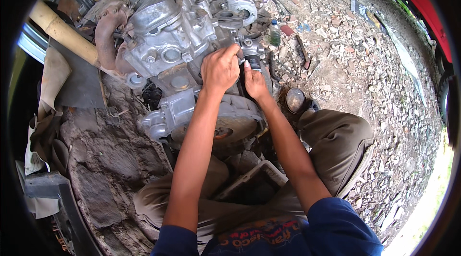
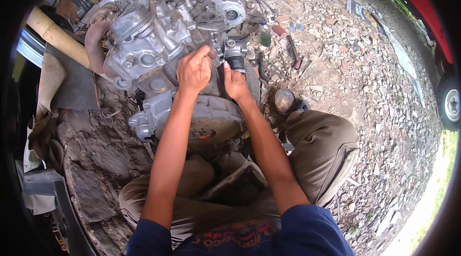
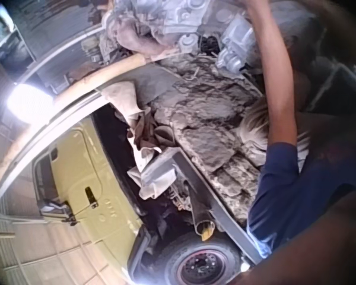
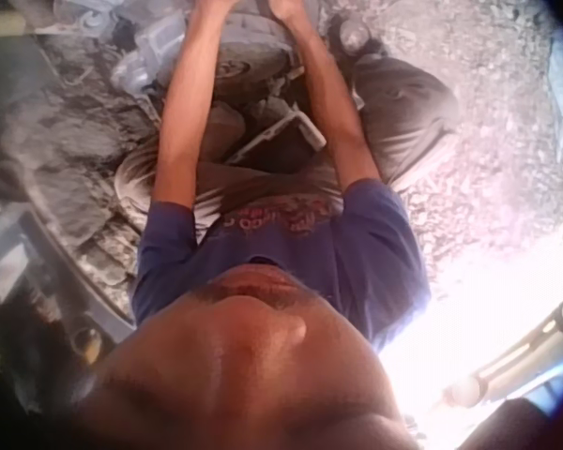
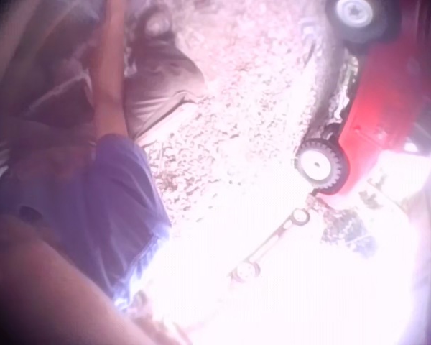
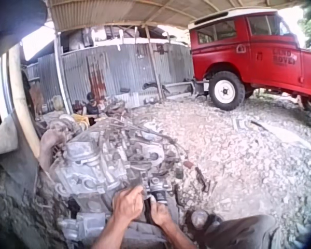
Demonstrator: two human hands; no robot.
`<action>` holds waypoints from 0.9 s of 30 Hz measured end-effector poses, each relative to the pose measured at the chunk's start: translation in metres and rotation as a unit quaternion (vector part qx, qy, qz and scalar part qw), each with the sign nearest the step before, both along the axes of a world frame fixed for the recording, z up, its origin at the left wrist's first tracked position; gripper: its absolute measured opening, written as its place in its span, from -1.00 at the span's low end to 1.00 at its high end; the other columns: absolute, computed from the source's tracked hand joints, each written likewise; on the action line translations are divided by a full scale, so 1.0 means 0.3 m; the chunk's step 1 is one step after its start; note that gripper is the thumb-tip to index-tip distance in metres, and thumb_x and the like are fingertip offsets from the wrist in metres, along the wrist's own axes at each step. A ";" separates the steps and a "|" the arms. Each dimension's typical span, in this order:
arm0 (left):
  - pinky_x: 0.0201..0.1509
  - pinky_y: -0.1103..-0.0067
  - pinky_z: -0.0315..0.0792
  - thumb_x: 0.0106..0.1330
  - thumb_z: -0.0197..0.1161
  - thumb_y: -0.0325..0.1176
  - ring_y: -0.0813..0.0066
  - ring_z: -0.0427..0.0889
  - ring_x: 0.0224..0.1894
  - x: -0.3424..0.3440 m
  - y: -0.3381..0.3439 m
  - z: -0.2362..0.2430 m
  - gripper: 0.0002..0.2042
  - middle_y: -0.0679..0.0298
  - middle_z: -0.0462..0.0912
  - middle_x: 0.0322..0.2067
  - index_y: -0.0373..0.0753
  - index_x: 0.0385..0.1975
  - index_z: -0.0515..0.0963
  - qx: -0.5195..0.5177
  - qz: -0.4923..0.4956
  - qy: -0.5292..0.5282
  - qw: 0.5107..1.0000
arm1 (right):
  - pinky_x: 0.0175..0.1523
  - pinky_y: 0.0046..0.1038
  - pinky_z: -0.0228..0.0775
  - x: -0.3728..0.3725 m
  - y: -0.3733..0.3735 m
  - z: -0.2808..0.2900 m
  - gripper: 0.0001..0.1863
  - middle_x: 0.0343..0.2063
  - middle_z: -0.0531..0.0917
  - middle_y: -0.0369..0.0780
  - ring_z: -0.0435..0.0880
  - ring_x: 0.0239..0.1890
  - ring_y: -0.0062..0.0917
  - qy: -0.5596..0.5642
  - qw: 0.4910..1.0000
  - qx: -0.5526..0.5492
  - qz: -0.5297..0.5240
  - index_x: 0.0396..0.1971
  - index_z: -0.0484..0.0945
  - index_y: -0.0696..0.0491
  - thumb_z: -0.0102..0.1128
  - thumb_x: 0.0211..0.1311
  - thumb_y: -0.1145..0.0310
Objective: The person is sitting on the ground and using a wrench to tighten bolts on a car engine. The person holds the engine with one hand while turning the wrench with the other to secure the components.
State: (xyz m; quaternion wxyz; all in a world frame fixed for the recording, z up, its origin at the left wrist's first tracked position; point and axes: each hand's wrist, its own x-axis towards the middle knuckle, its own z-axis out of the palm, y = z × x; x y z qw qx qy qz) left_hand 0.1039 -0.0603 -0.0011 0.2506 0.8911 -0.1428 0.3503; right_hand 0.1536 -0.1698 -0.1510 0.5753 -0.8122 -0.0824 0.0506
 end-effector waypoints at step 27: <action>-0.40 0.23 0.45 0.22 -0.01 -0.50 -0.05 0.62 -0.48 -0.014 0.019 0.006 -0.85 -0.01 0.62 -0.52 -0.28 -0.40 0.54 -0.106 -0.058 0.034 0.992 | 0.31 -0.05 0.25 -0.031 0.015 0.072 0.04 -0.10 0.59 0.34 0.49 0.15 0.19 0.129 0.987 -0.012 -0.096 -0.17 0.63 0.39 -0.57 0.42 -0.37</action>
